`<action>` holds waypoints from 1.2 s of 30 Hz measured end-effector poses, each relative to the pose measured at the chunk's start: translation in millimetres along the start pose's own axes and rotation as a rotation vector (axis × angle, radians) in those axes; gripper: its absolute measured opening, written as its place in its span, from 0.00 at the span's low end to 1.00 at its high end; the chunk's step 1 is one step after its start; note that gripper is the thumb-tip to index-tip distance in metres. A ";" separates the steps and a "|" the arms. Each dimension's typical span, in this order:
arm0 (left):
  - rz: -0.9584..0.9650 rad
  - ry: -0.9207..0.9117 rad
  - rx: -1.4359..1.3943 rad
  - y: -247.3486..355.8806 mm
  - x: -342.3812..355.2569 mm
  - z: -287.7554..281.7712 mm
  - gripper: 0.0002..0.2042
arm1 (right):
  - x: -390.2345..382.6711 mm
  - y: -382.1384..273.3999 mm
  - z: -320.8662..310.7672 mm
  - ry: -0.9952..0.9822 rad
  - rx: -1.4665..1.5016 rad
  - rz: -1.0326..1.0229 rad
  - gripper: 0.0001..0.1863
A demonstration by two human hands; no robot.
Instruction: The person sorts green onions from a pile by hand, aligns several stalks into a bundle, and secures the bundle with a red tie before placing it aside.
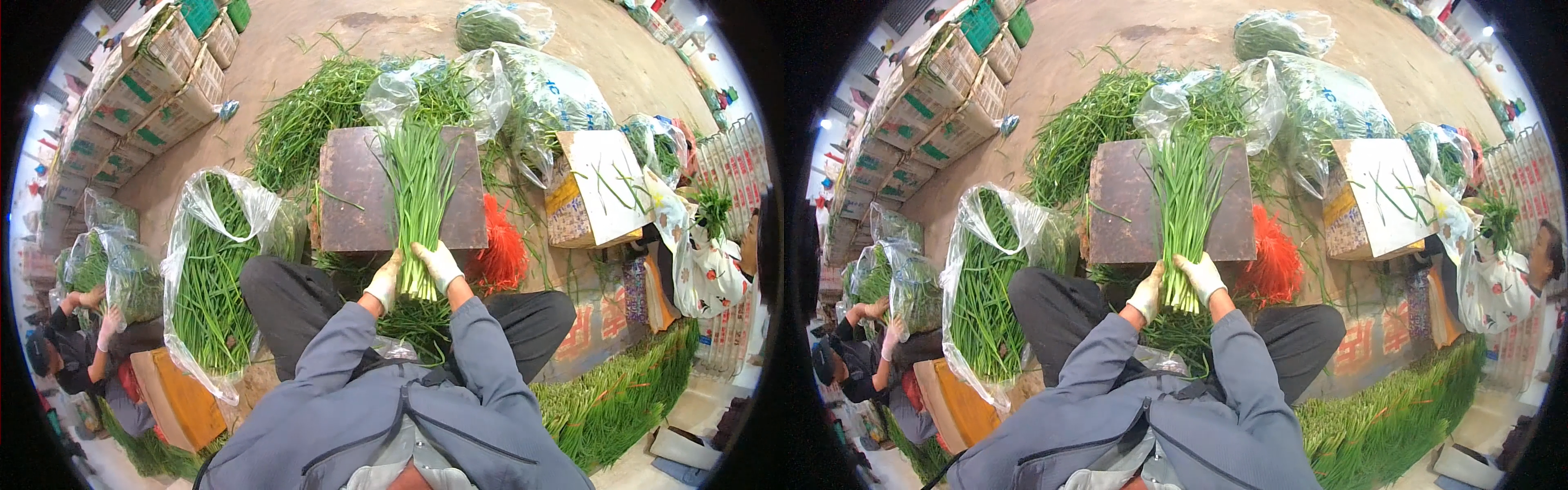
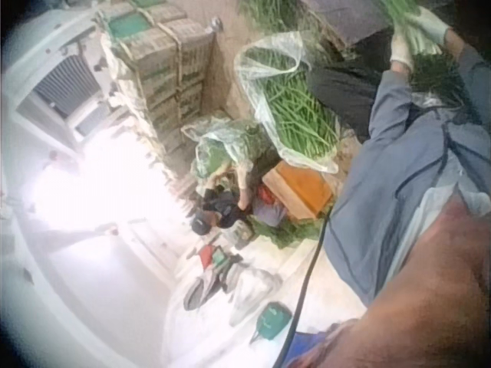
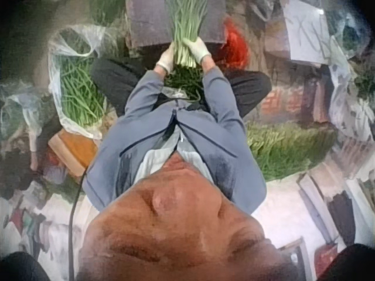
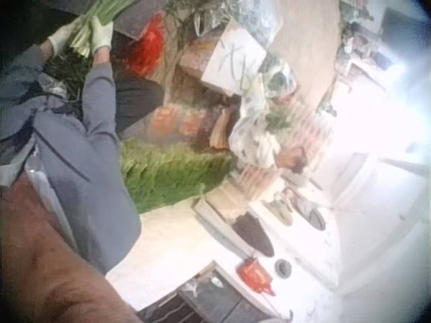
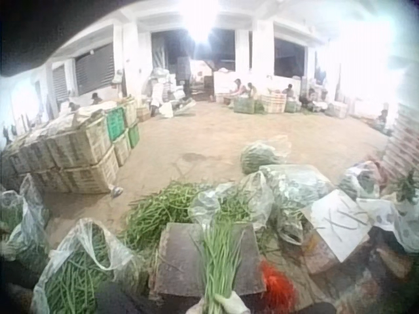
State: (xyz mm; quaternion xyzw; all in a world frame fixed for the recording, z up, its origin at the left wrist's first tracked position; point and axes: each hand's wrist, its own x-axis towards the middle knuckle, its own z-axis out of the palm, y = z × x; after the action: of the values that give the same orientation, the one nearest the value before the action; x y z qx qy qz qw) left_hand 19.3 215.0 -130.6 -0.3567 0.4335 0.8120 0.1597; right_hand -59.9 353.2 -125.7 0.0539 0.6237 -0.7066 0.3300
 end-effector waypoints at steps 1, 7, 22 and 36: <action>0.017 -0.081 -0.042 4.3 -4.7 0.5 0.29 | -1.4 3.1 4.0 0.037 0.025 0.021 0.24; 0.124 -0.282 0.092 7.3 -3.0 -2.7 0.25 | -5.9 14.9 5.1 -0.036 0.157 -0.080 0.31; -0.062 -0.392 -0.663 0.4 -5.1 -17.7 0.25 | -12.3 3.7 21.2 0.030 0.215 -0.009 0.26; -0.017 -0.393 -0.286 -8.7 -8.0 -9.1 0.21 | 7.8 -54.3 -5.6 0.443 -1.007 -0.524 0.17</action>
State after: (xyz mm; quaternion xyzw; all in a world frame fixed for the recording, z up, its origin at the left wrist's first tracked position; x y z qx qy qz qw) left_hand 33.8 212.9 -133.4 -0.2143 0.2715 0.9177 0.1955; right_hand -96.8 355.5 -84.7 -0.1185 0.9275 -0.3544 -0.0075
